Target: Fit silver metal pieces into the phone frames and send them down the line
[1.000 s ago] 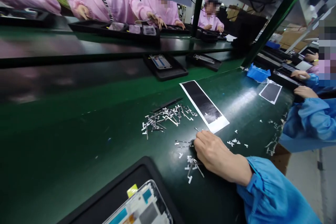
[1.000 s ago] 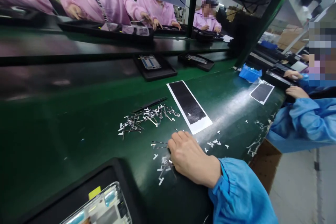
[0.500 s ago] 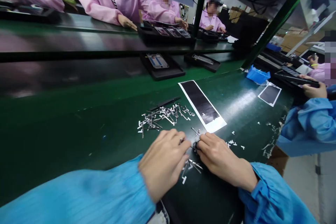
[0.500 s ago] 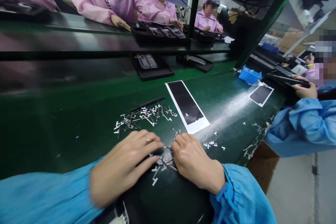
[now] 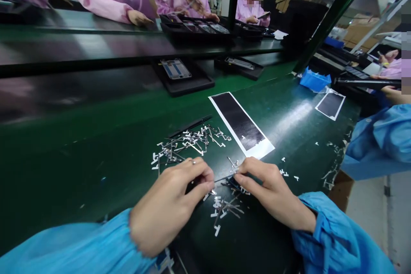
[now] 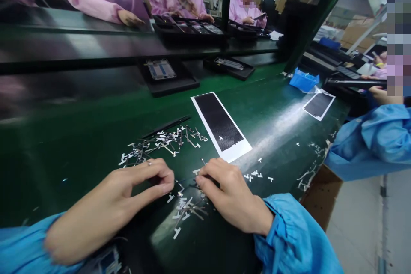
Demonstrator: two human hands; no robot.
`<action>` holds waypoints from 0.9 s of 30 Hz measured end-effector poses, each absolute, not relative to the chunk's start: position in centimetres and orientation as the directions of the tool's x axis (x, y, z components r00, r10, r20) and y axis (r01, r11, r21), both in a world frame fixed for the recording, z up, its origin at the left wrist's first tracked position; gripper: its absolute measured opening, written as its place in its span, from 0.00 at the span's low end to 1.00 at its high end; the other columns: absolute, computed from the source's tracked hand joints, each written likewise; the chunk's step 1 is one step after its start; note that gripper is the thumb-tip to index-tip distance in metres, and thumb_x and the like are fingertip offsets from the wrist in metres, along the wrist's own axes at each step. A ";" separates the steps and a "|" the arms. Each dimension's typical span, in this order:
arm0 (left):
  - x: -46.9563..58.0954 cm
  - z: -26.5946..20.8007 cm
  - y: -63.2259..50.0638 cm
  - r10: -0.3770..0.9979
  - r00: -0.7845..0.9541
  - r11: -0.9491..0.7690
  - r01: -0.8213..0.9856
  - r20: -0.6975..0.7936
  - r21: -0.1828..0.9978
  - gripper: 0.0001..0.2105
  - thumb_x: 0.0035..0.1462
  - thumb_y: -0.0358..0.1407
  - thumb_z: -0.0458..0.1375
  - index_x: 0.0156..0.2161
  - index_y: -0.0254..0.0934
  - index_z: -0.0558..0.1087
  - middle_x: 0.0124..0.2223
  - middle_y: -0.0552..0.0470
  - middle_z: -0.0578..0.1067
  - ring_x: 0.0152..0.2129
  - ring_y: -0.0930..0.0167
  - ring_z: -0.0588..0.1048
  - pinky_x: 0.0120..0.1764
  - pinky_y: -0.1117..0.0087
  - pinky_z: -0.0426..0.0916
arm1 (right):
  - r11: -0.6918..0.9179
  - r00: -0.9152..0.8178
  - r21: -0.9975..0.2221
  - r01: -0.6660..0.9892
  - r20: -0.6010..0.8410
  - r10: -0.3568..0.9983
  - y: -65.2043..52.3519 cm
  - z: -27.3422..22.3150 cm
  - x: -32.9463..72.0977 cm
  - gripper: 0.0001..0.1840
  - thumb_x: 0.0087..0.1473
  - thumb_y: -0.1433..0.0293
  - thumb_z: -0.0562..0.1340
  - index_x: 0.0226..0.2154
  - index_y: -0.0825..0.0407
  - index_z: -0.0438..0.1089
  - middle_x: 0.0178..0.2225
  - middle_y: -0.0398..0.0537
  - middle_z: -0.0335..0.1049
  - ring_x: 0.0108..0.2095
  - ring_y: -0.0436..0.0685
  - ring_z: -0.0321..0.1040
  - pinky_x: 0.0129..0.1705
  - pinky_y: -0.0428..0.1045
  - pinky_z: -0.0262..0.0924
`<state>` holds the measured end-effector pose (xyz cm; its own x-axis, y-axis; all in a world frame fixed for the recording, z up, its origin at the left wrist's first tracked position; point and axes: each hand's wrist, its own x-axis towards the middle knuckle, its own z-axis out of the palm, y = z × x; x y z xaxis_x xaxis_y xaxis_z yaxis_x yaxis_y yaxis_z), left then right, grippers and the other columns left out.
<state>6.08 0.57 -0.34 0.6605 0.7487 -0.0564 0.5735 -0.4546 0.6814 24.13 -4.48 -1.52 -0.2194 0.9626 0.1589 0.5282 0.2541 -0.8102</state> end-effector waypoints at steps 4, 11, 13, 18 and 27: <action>5.7 0.3 -0.1 0.773 0.611 -0.299 0.588 -0.170 0.751 0.11 0.54 0.39 0.44 0.25 0.38 0.62 0.26 0.58 0.66 0.25 0.74 0.65 0.29 0.74 0.58 | 0.151 -0.203 -0.914 0.377 0.078 0.976 -4.6 -1.2 24.1 0.08 0.54 0.70 0.55 0.26 0.53 0.64 0.25 0.39 0.62 0.28 0.47 0.59 0.31 0.43 0.53; 5.7 -0.1 -1.2 0.774 0.631 -0.388 0.545 -0.058 0.743 0.11 0.56 0.36 0.43 0.25 0.38 0.62 0.26 0.58 0.67 0.24 0.73 0.65 0.28 0.73 0.59 | 0.032 -0.190 -0.976 0.214 -0.009 0.982 -4.5 -1.1 24.0 0.09 0.51 0.72 0.56 0.22 0.55 0.66 0.22 0.40 0.63 0.25 0.47 0.59 0.29 0.43 0.53; 5.9 -0.5 -1.6 0.767 0.639 -0.508 0.553 0.055 0.660 0.08 0.57 0.35 0.44 0.30 0.39 0.64 0.29 0.57 0.67 0.26 0.72 0.66 0.29 0.71 0.60 | 0.011 -0.173 -0.987 0.163 -0.017 0.985 -4.5 -1.2 23.9 0.09 0.50 0.72 0.56 0.21 0.55 0.65 0.21 0.39 0.63 0.25 0.47 0.59 0.29 0.43 0.53; 7.2 -2.0 -2.6 0.590 0.625 -0.804 0.509 0.511 0.307 0.11 0.57 0.27 0.41 0.31 0.36 0.65 0.29 0.54 0.68 0.27 0.70 0.65 0.38 0.62 0.57 | -0.057 -0.167 -0.997 0.045 -0.064 0.984 -4.5 -1.7 23.5 0.09 0.48 0.72 0.56 0.20 0.55 0.64 0.19 0.41 0.63 0.23 0.47 0.59 0.28 0.44 0.54; 6.5 -0.5 -1.7 0.797 0.603 -0.338 0.386 0.042 0.858 0.11 0.55 0.38 0.49 0.25 0.41 0.69 0.24 0.60 0.71 0.23 0.75 0.68 0.26 0.76 0.60 | -0.107 -0.229 -0.984 -0.140 -0.073 0.971 -4.7 -1.5 23.7 0.04 0.50 0.72 0.58 0.26 0.55 0.67 0.24 0.42 0.66 0.28 0.48 0.62 0.33 0.44 0.56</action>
